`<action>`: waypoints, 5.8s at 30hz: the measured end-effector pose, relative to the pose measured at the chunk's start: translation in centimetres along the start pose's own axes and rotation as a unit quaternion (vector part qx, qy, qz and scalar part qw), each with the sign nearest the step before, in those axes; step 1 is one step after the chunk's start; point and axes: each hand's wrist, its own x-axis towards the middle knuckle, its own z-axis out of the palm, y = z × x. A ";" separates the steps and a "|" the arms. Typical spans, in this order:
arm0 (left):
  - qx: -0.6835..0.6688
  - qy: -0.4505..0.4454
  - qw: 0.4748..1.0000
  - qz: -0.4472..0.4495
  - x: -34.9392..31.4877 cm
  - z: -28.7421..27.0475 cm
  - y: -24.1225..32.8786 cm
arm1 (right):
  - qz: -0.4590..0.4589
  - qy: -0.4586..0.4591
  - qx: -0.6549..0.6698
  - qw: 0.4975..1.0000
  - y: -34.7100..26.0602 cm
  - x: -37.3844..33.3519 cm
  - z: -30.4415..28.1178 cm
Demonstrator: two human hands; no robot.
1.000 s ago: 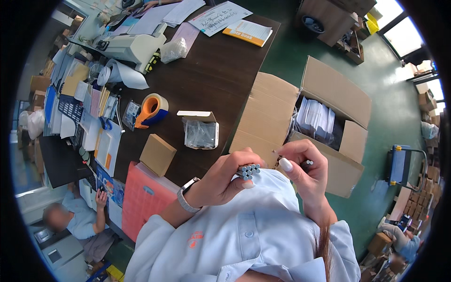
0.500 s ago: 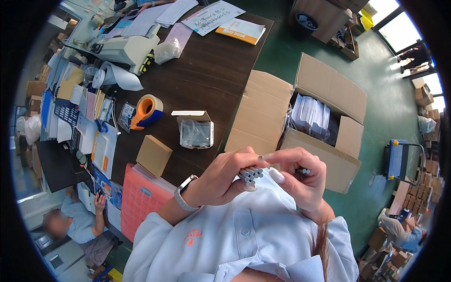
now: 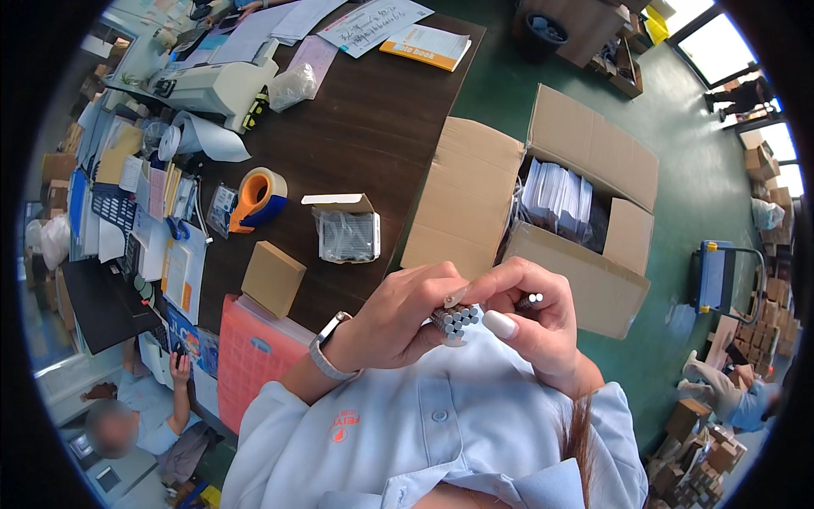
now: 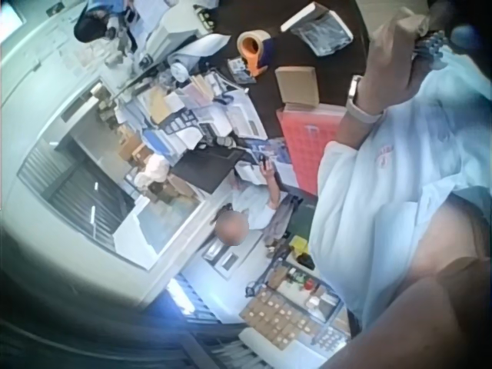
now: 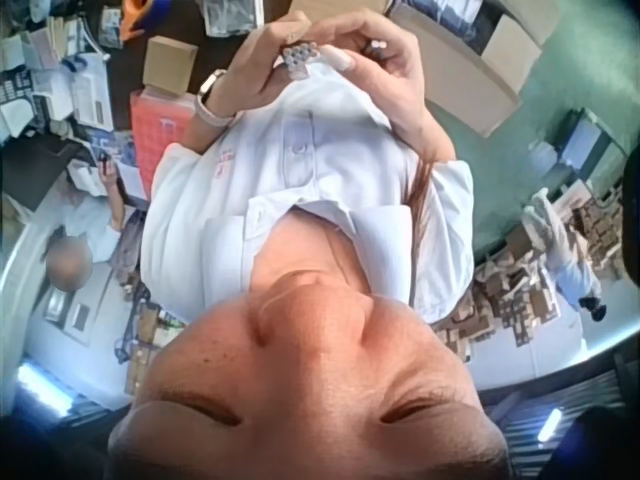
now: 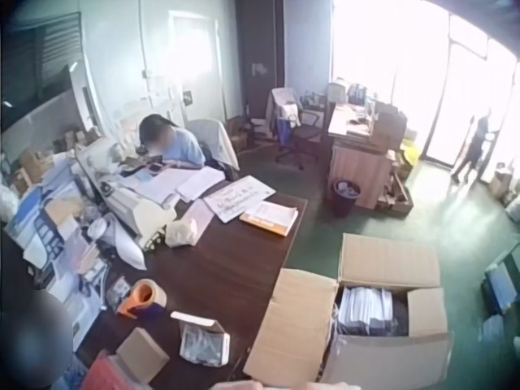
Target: The person holds a bundle of small cylindrical metal rods and repeatedly picks up individual rods to insert them into the bundle, aligning them by hand. The person continues to adjust and add rods to the bundle throughout the clip.
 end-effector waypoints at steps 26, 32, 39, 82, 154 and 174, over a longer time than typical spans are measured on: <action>0.004 -0.008 1.000 -0.008 -0.3 -0.1 -0.1 | 0.026 0.026 0.022 0.999 0.0 0.4 0.9; 0.007 -0.015 1.000 -0.026 -0.5 -0.2 -0.1 | 0.035 0.029 0.022 0.999 0.1 0.5 0.9; 0.013 -0.021 0.999 -0.033 -0.6 -0.3 -0.1 | 0.041 0.030 0.028 0.998 0.3 0.4 0.8; -0.235 0.125 0.910 -0.318 -5.8 0.5 -1.7 | 0.174 0.148 0.300 0.926 6.7 0.4 -0.2; -0.411 0.130 0.742 -0.514 -6.8 3.8 -3.7 | 0.139 0.138 0.142 0.970 12.0 -5.2 -5.3; -0.486 0.142 0.707 -0.493 -7.2 3.2 -3.9 | 0.177 0.126 0.120 0.969 11.5 -4.8 -5.2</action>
